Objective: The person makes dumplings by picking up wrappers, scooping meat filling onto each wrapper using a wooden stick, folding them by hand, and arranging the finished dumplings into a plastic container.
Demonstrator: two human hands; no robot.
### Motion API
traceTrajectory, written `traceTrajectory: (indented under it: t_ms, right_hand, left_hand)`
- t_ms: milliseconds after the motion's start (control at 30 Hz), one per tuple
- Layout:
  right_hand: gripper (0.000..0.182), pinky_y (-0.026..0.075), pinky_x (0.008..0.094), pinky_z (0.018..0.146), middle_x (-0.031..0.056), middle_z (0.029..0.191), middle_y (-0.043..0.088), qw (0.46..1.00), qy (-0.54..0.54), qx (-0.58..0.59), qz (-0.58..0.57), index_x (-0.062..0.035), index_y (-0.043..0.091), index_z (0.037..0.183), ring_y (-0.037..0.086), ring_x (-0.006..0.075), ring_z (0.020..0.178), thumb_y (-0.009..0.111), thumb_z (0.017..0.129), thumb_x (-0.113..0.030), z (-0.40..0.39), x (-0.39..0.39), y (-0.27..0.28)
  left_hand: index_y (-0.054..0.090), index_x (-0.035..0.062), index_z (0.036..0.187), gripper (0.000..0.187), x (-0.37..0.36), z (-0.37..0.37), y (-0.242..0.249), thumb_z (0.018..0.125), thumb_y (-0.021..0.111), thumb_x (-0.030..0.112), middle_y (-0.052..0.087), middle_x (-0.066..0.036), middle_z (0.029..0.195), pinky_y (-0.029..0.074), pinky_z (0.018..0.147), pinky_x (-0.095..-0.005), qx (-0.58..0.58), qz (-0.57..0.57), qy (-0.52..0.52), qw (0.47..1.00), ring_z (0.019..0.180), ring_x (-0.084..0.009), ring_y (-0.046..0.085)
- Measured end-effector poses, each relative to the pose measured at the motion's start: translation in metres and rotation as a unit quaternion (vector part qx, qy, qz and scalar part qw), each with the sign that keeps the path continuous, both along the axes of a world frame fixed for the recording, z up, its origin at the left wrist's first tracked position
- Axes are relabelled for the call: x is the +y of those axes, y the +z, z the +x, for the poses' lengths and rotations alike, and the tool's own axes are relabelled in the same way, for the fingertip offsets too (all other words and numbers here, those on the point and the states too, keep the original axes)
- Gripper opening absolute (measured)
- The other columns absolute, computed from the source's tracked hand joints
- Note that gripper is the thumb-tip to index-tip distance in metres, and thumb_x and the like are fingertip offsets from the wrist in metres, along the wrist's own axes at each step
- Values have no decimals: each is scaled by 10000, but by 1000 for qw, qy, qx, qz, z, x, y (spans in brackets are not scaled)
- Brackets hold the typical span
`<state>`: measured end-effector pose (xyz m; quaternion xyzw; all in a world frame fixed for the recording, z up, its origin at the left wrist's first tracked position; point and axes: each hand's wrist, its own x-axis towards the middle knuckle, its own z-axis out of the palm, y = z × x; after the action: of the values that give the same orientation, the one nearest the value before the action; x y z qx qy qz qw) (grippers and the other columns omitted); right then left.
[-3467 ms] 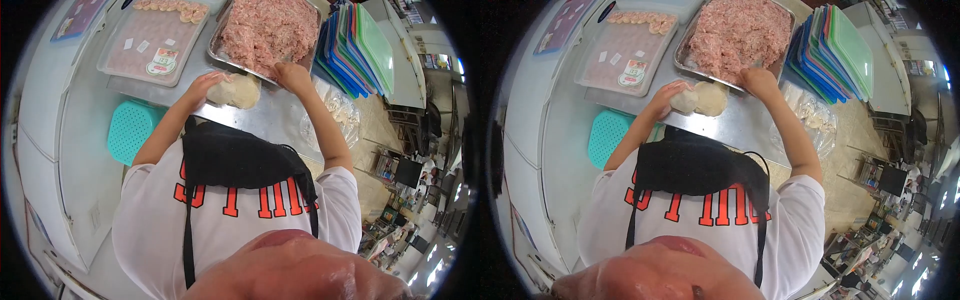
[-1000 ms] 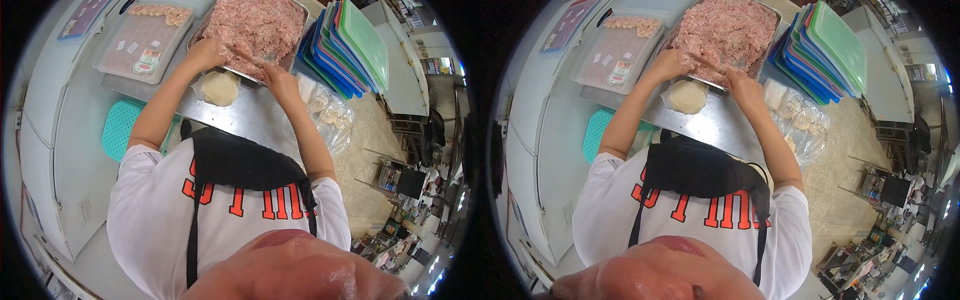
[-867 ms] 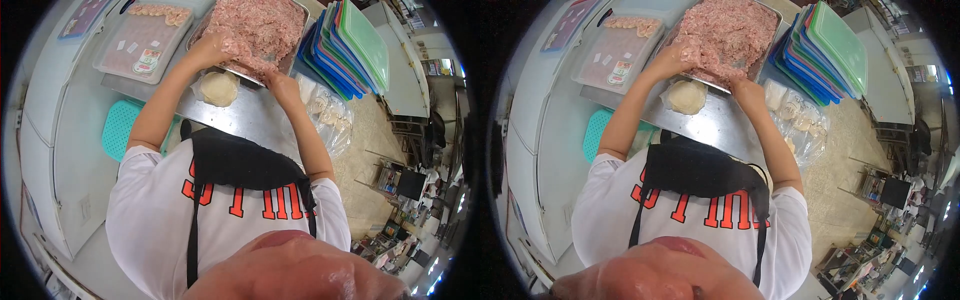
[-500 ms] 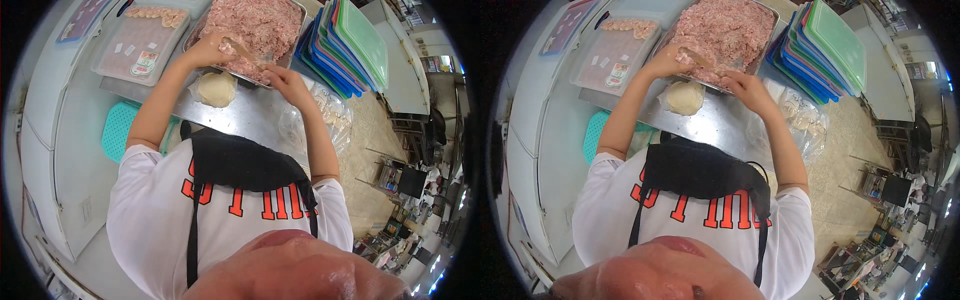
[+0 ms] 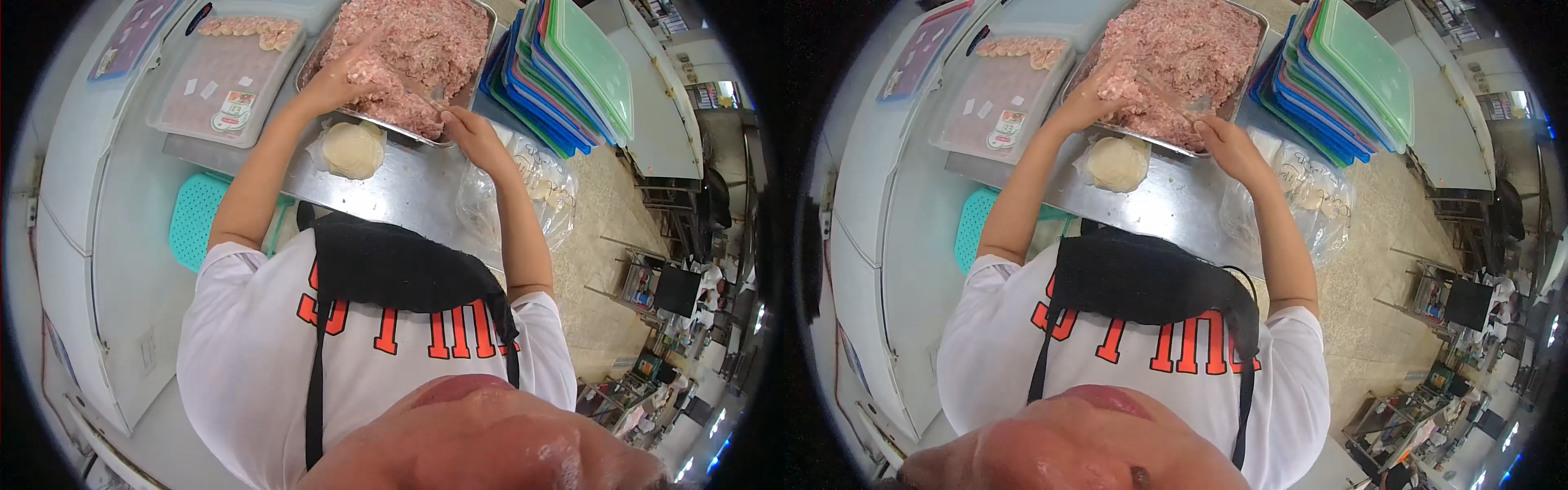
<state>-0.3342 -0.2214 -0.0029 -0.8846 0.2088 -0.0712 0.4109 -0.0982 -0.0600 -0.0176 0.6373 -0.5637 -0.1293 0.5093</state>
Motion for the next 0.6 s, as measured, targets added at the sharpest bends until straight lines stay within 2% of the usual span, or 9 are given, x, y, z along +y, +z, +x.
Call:
traceTrajectory:
  t_ms: [33,100,200,333,400,433,500,533,600]
  right_hand:
    - [300,469,354,693,153,768,630,1000,-1,0,-1,0,619,1042,619,268,721,508,968,-269,-1,-3,-4]
    - [310,452,328,670,80,703,572,987,1,79,137,14,614,1026,542,167,669,508,973,-273,2,6,9]
    - [310,449,311,665,39,687,522,989,-2,66,132,11,615,1034,485,122,662,516,972,-277,2,12,19]
    - [309,459,323,673,58,702,569,997,16,26,78,-2,625,1058,532,149,677,536,964,-282,6,14,1]
    - [301,356,224,514,-43,646,446,997,34,9,69,-54,626,1167,419,53,585,538,978,-271,9,15,-16]
    - [301,356,224,514,-43,646,446,997,31,10,67,-54,626,1167,419,53,585,538,978,-271,10,13,-20]
    - [283,446,285,587,30,694,564,999,10,37,-1,-77,630,1161,550,148,635,561,958,-262,12,13,-22]
    - [283,446,285,587,30,694,564,999,6,36,-1,-77,630,1161,550,148,635,561,958,-262,13,12,-21]
    - [265,493,359,686,122,866,663,965,-4,-33,-261,-88,629,1144,635,293,764,577,933,-240,19,14,-8]
  left_hand:
    - [341,134,1459,795,-2,-2,2,782,753,203,376,-103,1486,288,1122,-343,0,-1,-1,1000,1383,-256,329]
    - [412,111,1414,760,-3,-5,3,753,779,197,450,-113,1431,324,1098,-346,0,-34,14,999,1334,-261,404]
    - [538,65,1286,610,-5,11,-8,740,778,194,590,-131,1267,416,1006,-351,-40,61,1,997,1175,-264,550]
    - [625,25,1115,434,-7,17,-1,740,763,193,673,-128,1054,478,875,-352,10,75,-45,996,963,-239,628]
    - [650,14,1038,341,-8,23,1,756,734,186,682,-120,944,488,802,-340,-26,51,-109,992,855,-211,626]
    - [650,14,1038,341,-7,25,1,756,734,186,682,-120,944,488,802,-340,-26,50,-112,992,855,-211,626]
    - [657,23,1023,342,-3,28,-2,740,737,198,681,-107,911,489,794,-321,-50,75,-96,991,832,-194,620]
    - [657,23,1023,342,-6,32,-12,740,737,198,681,-107,911,489,794,-321,-51,75,-100,991,832,-194,620]
    - [659,15,1007,351,-15,41,-35,721,742,202,679,-119,876,491,778,-319,181,165,-41,969,815,-187,622]
